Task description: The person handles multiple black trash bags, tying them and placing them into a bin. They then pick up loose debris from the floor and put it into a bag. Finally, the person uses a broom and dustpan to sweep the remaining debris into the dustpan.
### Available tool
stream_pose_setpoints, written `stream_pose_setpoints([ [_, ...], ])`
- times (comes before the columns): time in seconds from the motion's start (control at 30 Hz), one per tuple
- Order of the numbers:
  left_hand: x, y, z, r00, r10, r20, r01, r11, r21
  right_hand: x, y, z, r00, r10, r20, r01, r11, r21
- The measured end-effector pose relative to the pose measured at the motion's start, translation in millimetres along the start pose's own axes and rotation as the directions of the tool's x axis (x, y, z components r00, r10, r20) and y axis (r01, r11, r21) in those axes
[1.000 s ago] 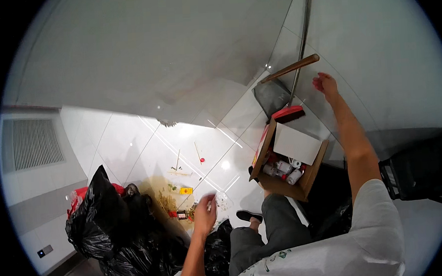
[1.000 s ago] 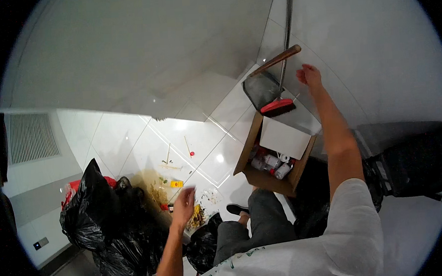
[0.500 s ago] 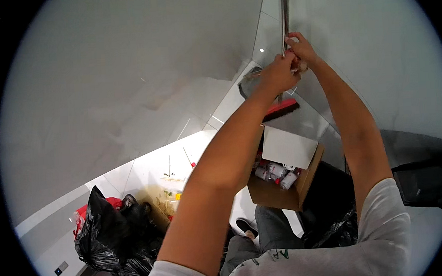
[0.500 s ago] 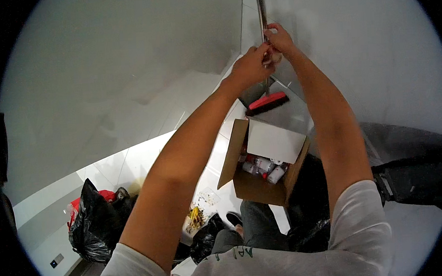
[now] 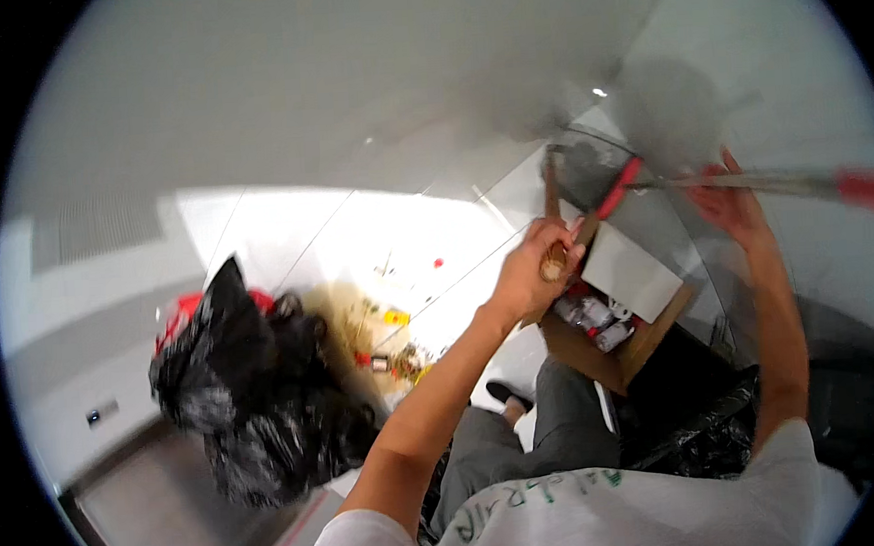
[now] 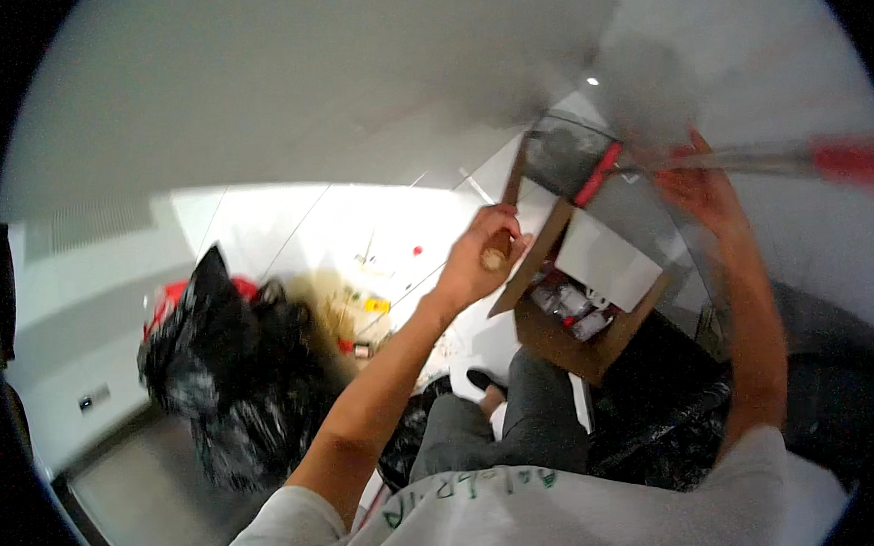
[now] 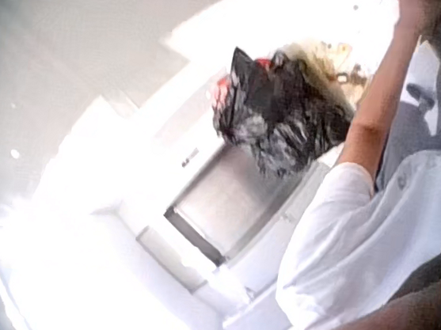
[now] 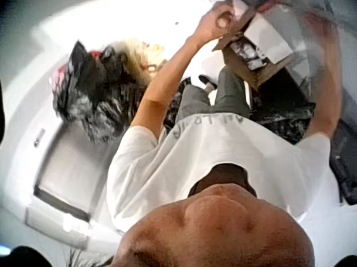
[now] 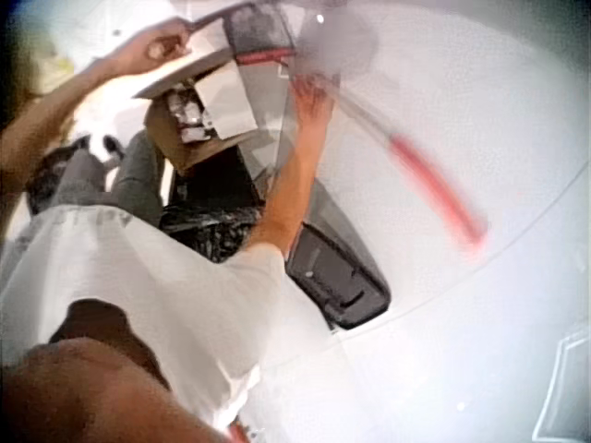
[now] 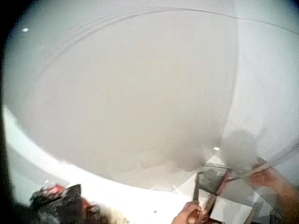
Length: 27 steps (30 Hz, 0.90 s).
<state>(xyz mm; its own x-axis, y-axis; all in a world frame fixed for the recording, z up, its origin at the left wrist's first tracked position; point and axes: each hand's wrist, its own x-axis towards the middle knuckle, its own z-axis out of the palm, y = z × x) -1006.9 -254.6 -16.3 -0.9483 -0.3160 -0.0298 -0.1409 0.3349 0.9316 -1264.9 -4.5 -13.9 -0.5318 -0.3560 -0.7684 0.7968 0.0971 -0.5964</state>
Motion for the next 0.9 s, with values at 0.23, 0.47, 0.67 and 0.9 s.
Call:
stream_pose_setpoints([
  [0.23, -167.3, 24.4, -59.8, 0.94, -0.199, -0.276, 0.154, 0.972, -0.177, -164.4, 11.4, 64.7, 0.982, 0.115, 0.15, -0.023, 0.861, -0.509],
  [0.47, -371.2, 72.6, -134.6, 0.621, -0.472, -0.626, 0.111, 0.843, -0.526, -318.4, 28.1, 131.4, 0.97, 0.163, 0.178, 0.034, 0.639, -0.769],
  [0.67, -532.5, 95.1, -147.3, 0.208, -0.526, -0.825, 0.188, 0.849, -0.494, -398.8, 76.9, 208.4, 0.928, 0.309, 0.207, 0.086, 0.361, -0.928],
  [0.9, -680.1, 83.6, -151.0, -0.186, -0.662, -0.726, 0.025, 0.735, -0.677, -430.5, 157.2, 258.8, 0.877, 0.467, 0.11, 0.037, 0.163, -0.986],
])
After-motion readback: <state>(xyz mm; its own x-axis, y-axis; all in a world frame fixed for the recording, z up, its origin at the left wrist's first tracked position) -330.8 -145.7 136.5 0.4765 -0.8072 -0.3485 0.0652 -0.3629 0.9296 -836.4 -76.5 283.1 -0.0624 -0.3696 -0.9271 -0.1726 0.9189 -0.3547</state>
